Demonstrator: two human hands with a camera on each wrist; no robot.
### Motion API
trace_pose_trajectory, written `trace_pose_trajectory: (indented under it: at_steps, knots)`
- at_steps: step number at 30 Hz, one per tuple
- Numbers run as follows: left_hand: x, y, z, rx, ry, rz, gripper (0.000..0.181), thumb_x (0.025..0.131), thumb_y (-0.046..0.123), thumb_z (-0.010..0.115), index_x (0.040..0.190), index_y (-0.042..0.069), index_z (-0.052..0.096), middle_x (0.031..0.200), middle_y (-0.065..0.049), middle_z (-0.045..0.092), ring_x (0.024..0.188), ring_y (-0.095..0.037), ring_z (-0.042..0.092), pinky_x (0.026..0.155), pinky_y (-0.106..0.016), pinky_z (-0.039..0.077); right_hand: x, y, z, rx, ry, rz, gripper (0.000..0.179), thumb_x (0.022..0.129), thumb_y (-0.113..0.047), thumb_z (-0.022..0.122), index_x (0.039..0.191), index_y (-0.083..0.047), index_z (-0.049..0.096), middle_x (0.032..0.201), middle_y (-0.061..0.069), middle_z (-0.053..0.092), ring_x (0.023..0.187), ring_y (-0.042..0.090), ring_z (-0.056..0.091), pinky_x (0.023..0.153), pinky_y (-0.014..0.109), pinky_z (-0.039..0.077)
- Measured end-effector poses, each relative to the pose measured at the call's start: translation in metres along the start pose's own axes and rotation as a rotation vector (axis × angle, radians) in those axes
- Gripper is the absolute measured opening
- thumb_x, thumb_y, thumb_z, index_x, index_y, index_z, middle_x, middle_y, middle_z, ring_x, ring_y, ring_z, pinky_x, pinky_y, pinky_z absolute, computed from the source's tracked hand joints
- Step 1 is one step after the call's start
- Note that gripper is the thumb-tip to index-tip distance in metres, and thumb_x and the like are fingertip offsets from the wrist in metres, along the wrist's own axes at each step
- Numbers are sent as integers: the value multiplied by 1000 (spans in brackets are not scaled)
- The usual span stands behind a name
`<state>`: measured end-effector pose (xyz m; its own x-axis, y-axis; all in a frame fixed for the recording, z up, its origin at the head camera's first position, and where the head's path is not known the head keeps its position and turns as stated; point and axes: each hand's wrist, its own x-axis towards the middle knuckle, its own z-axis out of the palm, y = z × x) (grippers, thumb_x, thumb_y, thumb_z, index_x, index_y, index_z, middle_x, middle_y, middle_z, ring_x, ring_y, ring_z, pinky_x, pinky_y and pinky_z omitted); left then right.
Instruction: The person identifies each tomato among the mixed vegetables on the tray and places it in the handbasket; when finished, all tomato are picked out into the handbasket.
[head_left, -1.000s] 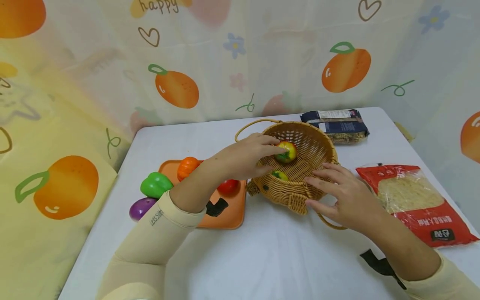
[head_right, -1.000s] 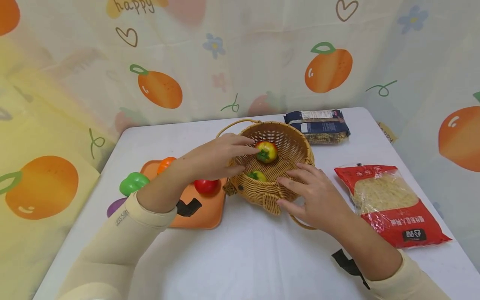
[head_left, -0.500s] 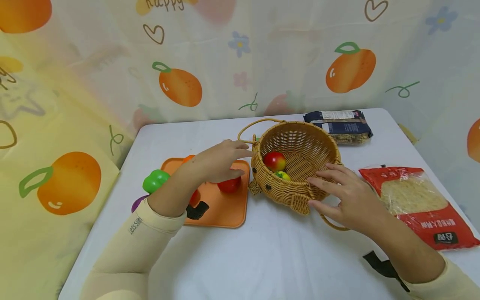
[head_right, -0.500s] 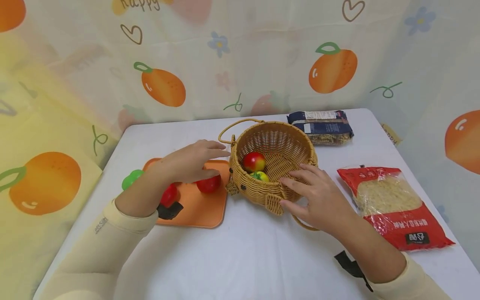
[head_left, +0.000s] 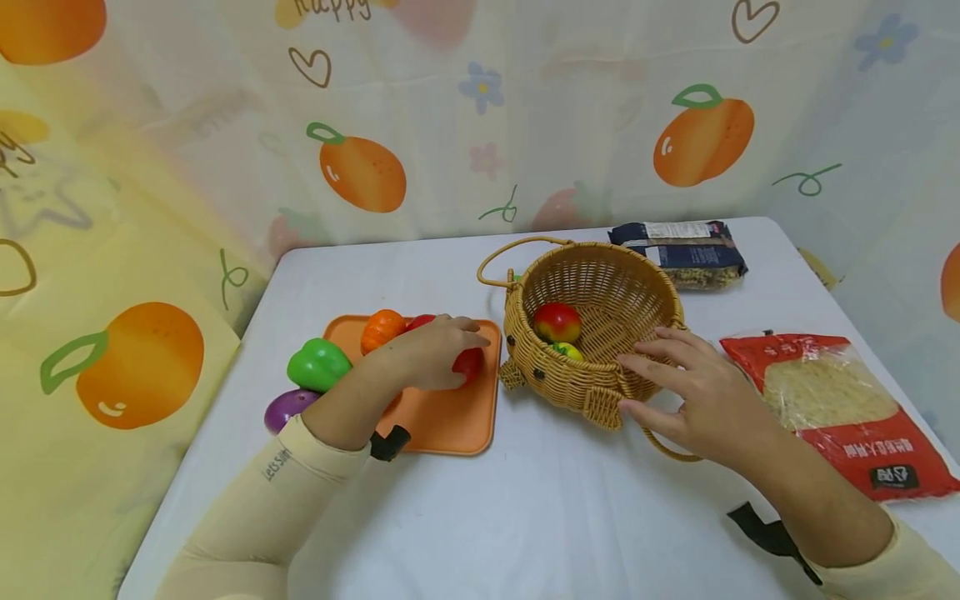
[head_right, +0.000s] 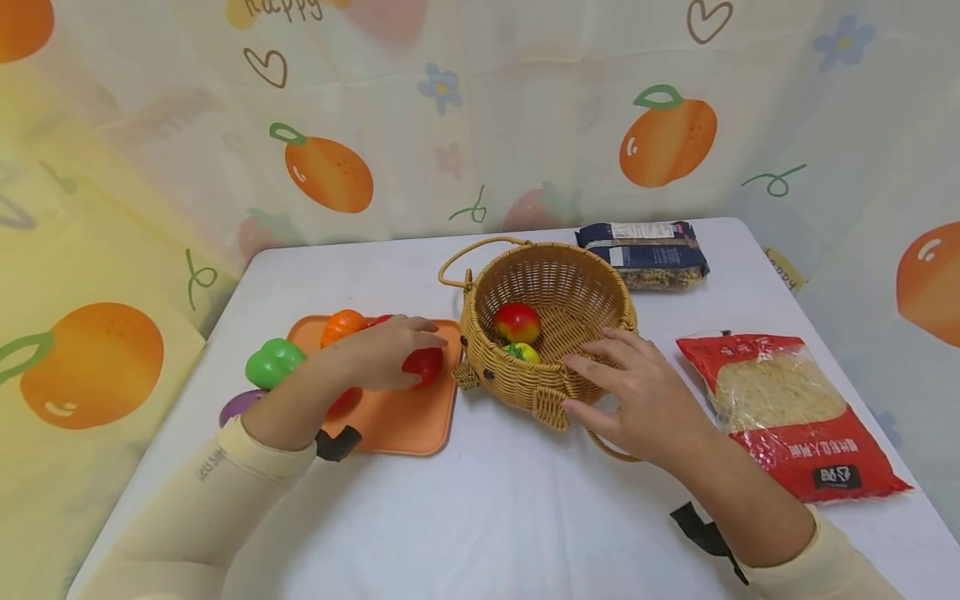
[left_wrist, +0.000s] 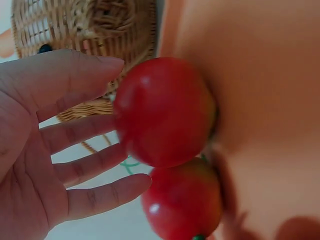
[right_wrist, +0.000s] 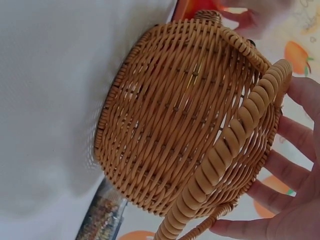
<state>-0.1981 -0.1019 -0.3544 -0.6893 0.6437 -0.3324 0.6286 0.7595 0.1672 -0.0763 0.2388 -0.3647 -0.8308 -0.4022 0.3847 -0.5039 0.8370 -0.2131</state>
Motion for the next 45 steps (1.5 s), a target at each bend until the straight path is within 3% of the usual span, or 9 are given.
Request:
trace_pose_trajectory:
  at_steps: [9, 19, 29, 36, 45]
  knots:
    - [0, -5, 14, 21, 23, 32, 50, 92, 15, 76, 139, 11, 63, 143, -12, 57, 133, -35, 51, 106, -52, 50, 0, -2, -3, -11, -26, 16, 56, 75, -40, 89, 126, -23, 74, 126, 8, 70, 131, 36, 53, 98, 67, 50]
    - [-2, -6, 19, 5, 43, 25, 51, 90, 15, 78, 139, 13, 64, 145, -11, 57, 135, -35, 50, 105, -52, 51, 1, -8, -9, -18, -114, 93, 58, 78, -41, 86, 131, -22, 72, 131, 10, 68, 135, 37, 49, 99, 68, 49]
    - [-8, -13, 20, -12, 83, 55, 51, 91, 17, 78, 139, 15, 64, 145, -9, 57, 134, -33, 50, 102, -51, 53, 1, -6, -6, 2, -42, 56, 57, 76, -37, 89, 128, -20, 74, 126, 9, 70, 131, 36, 53, 97, 65, 51]
    - [-19, -13, 6, -68, 162, 57, 49, 92, 18, 76, 140, 14, 64, 149, -10, 53, 135, -32, 49, 96, -46, 58, 0, -7, -6, 1, -47, 66, 57, 76, -38, 89, 128, -21, 74, 126, 9, 70, 131, 36, 53, 97, 66, 51]
    - [-32, -9, -30, -83, 315, 88, 52, 92, 17, 75, 142, 11, 62, 150, -14, 51, 137, -36, 47, 102, -48, 55, 1, -6, -4, 6, -26, 49, 57, 75, -37, 90, 126, -19, 75, 124, 10, 71, 129, 36, 54, 95, 65, 53]
